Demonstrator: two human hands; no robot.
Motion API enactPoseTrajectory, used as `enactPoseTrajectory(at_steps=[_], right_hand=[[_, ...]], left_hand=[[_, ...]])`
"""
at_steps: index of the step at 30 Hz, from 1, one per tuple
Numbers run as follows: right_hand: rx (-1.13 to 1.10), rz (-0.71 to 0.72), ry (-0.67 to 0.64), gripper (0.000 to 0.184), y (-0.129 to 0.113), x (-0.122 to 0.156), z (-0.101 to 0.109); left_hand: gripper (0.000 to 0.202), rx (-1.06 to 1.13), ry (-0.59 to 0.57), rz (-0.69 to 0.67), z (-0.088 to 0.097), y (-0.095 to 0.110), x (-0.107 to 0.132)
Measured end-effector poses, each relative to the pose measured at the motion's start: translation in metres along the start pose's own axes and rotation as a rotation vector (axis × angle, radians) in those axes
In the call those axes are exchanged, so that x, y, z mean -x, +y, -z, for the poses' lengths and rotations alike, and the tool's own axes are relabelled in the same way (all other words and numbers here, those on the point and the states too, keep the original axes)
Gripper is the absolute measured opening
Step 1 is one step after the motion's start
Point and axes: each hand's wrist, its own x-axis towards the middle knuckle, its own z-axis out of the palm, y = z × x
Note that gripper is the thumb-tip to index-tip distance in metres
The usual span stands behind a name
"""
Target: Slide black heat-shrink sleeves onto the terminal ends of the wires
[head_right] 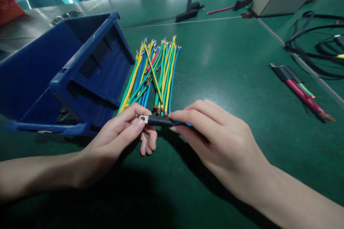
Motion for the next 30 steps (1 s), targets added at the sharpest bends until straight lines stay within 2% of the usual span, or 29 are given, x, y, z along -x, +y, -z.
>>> enactPoseTrajectory(at_steps=[10, 15, 24, 30], right_hand=[[-0.014, -0.001, 0.003, 0.018, 0.002, 0.002, -0.004], [0.021, 0.004, -0.027, 0.03, 0.004, 0.004, -0.005], [0.1, -0.016, -0.031, 0.028, 0.004, 0.011, -0.006], [-0.019, -0.028, -0.064, 0.027, 0.005, 0.013, -0.007]], left_hand=[[0.016, 0.021, 0.032, -0.004, 0.0, -0.001, 0.001], [0.016, 0.06, 0.047, -0.021, 0.001, -0.004, 0.002], [0.018, 0.081, 0.036, -0.025, 0.0, -0.007, 0.002], [0.018, 0.02, 0.029, -0.044, 0.001, -0.008, 0.003]])
